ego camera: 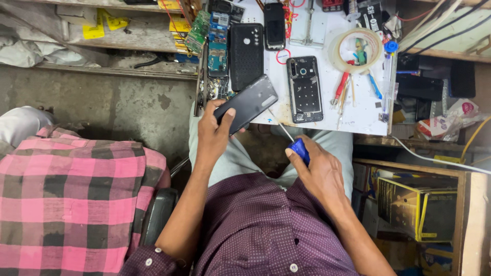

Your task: The person holds a disassembled smartphone and wipes its frame and back with a cloth, then uses a screwdriver to pry and scrape along the edge of the phone's back cover while seated at a cluttered repair workbench.

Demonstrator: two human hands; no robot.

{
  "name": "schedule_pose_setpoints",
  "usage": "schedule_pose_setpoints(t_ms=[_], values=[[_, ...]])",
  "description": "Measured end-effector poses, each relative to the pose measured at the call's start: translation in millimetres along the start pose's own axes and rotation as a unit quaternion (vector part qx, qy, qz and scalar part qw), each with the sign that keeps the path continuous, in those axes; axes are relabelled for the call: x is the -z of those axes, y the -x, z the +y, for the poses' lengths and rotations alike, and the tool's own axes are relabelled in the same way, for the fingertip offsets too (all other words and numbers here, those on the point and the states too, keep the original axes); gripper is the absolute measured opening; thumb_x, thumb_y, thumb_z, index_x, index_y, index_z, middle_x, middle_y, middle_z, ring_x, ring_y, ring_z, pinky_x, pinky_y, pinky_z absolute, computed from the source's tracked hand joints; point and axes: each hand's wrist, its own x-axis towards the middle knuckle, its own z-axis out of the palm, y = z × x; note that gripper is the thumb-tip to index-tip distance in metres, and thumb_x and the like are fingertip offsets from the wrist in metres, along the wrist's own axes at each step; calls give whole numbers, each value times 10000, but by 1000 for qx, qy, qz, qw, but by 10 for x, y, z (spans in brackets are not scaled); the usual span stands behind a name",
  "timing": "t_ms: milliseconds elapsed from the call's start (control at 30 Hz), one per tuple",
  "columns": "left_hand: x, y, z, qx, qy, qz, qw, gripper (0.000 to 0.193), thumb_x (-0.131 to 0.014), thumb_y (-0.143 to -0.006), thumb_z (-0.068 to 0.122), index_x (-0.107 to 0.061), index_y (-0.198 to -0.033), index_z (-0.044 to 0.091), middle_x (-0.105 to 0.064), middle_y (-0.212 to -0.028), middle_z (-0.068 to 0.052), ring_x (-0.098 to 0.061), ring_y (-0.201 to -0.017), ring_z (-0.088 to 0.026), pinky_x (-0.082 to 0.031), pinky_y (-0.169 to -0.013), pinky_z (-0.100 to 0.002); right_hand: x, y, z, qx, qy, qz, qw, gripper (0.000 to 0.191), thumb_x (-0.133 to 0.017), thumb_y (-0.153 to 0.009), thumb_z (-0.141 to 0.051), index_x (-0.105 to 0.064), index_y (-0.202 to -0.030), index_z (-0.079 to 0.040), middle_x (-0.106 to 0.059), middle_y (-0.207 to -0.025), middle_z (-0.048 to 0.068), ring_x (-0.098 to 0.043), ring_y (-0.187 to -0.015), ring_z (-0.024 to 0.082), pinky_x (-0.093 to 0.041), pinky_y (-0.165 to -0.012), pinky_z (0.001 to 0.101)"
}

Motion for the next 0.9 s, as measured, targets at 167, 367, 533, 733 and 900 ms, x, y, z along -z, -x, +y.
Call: schedule_pose_setpoints(t_ms=[167, 367, 533, 733, 900], values=[[-176, -149, -9, -49, -19, 30, 998, 199, -717, -986, 148, -625, -1040, -19, -674, -833, -71, -560, -752, -96, -466, -653, -274, -83, -45, -16, -3, -19, -15, 1000, 450, -642, -941, -381, -649, -1237, -43, -734, -1014, 204, -715, -881, 407, -544, -772, 485], [-260, -260, -78, -90, -59, 37, 994, 186, -710, -974, 129, -605, -1049, -6, -677, -845, -53, -593, -769, -78, -487, -694, -258, -172, -91, 19, -32, -12, -23, 999, 427, -631, -954, -385, -645, -1228, -58, -729, -977, 194, -706, -884, 407, -530, -768, 494], [-244, -225, -112, -83, -48, 19, 995, 201, -708, -994, 137, -591, -1077, -5, -622, -806, -36, -513, -722, -79, -440, -639, -260, -230, -75, 28, -10, -1, -24, 1000, 458, -645, -936, -388, -640, -1235, -40, -726, -1048, 192, -700, -890, 414, -535, -764, 500], [-218, -221, -123, -68, -52, 9, 996, 195, -703, -1001, 149, -599, -1083, 6, -577, -761, -17, -478, -694, -68, -414, -617, -250, -174, -116, -12, -8, 18, 3, 1000, 483, -643, -956, -381, -630, -1265, -9, -716, -1040, 209, -694, -887, 423, -534, -744, 510], [-225, -231, -176, -85, -24, 4, 996, 178, -695, -1009, 126, -586, -1091, 10, -577, -805, 2, -476, -726, -56, -416, -635, -238, -139, -121, -68, -18, 36, -15, 999, 461, -651, -941, -384, -641, -1236, -30, -721, -1005, 202, -700, -861, 417, -535, -732, 506]])
